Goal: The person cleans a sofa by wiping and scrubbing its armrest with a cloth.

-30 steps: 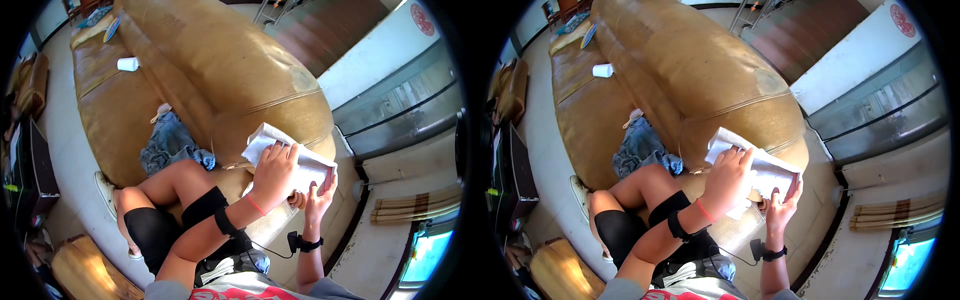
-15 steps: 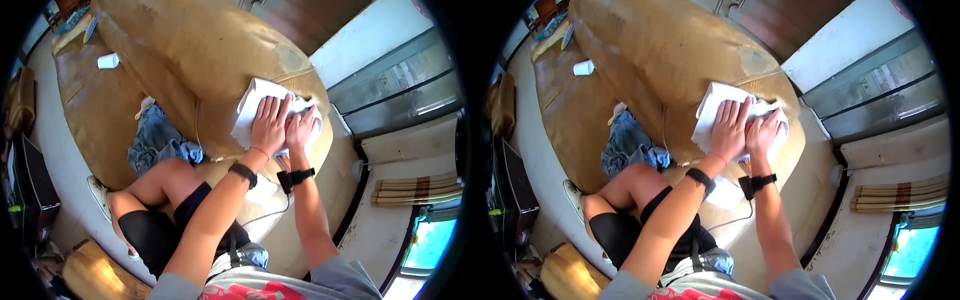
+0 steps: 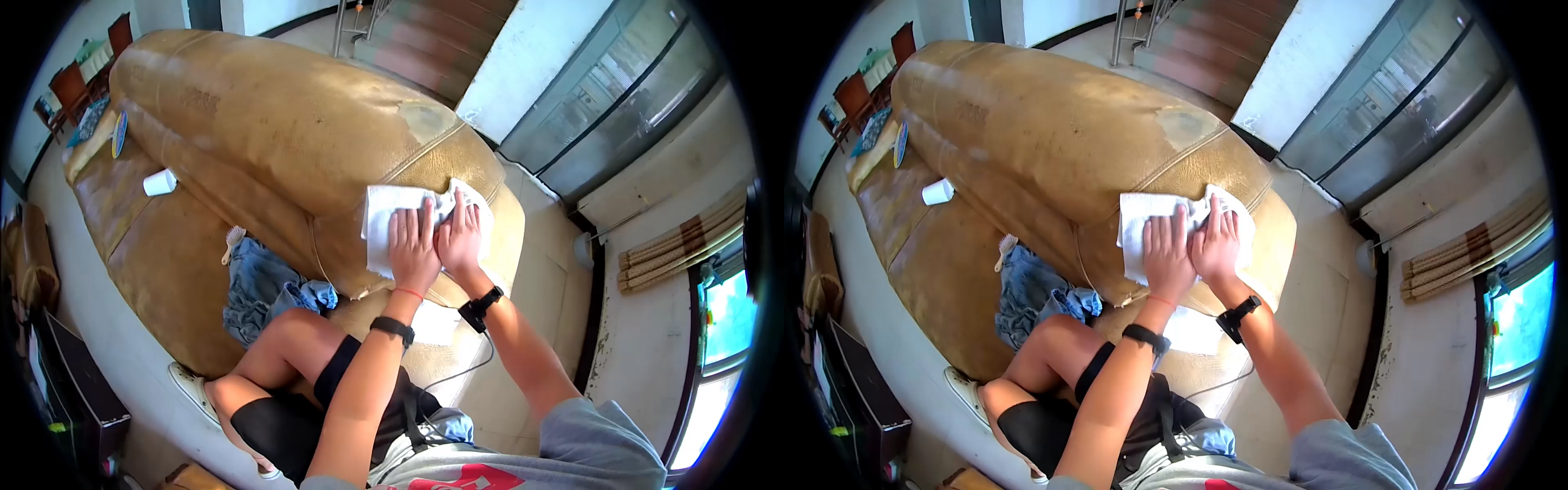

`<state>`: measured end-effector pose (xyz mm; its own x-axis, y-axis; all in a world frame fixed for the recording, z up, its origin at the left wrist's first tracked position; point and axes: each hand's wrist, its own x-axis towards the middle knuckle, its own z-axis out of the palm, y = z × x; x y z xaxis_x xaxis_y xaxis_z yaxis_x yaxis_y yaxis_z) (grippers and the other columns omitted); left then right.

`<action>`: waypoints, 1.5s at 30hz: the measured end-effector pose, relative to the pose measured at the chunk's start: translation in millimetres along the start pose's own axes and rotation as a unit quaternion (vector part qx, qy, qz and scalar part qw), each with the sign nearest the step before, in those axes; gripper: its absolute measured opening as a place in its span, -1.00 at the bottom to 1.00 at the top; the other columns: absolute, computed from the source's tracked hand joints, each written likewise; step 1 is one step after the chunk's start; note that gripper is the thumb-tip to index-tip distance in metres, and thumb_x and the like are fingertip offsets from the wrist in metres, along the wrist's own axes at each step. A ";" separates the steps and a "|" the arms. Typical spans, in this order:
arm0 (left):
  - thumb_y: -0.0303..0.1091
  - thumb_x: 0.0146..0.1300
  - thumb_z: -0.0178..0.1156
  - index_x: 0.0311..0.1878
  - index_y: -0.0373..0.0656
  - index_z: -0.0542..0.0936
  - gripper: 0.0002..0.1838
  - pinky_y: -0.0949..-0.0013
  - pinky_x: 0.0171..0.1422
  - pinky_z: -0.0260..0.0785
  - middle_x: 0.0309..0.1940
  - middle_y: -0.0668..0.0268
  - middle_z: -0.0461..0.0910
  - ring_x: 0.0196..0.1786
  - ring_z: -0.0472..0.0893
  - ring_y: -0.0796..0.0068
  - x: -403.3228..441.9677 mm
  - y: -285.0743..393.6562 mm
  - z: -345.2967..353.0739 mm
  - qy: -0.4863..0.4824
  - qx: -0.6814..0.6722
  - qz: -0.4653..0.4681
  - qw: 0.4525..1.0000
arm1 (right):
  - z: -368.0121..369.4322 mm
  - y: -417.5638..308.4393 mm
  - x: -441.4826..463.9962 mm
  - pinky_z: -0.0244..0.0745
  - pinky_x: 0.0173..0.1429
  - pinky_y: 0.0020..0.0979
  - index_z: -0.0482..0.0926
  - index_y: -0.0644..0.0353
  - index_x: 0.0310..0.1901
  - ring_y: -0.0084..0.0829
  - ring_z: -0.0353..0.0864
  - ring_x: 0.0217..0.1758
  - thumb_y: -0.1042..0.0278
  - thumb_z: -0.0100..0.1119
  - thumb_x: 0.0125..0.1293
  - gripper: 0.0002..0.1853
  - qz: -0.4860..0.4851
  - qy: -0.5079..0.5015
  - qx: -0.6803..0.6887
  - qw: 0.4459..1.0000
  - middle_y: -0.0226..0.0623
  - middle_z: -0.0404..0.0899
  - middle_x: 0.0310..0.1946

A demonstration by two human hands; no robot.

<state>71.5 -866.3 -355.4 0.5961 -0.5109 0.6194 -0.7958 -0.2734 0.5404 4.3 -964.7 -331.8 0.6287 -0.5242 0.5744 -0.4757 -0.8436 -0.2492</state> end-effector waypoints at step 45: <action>-0.32 0.07 0.47 -0.28 -0.32 0.65 -0.72 -0.04 0.05 0.52 -0.23 -0.05 0.67 -0.10 0.65 -0.16 6.3 -51.4 -28.5 -0.081 -0.200 -0.102 0.971 | 8.6 -25.1 1.3 -0.06 0.76 0.11 0.40 0.18 0.54 0.02 0.25 0.67 0.24 0.03 0.32 -0.29 -0.085 0.006 -0.100 0.991 0.01 0.37 0.53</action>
<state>119.1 -832.2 -363.1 0.6867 -0.6094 0.3962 -0.5388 -0.0609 0.8402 22.3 -945.2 -331.6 0.7042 -0.3734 0.6039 -0.4765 -0.8791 0.0121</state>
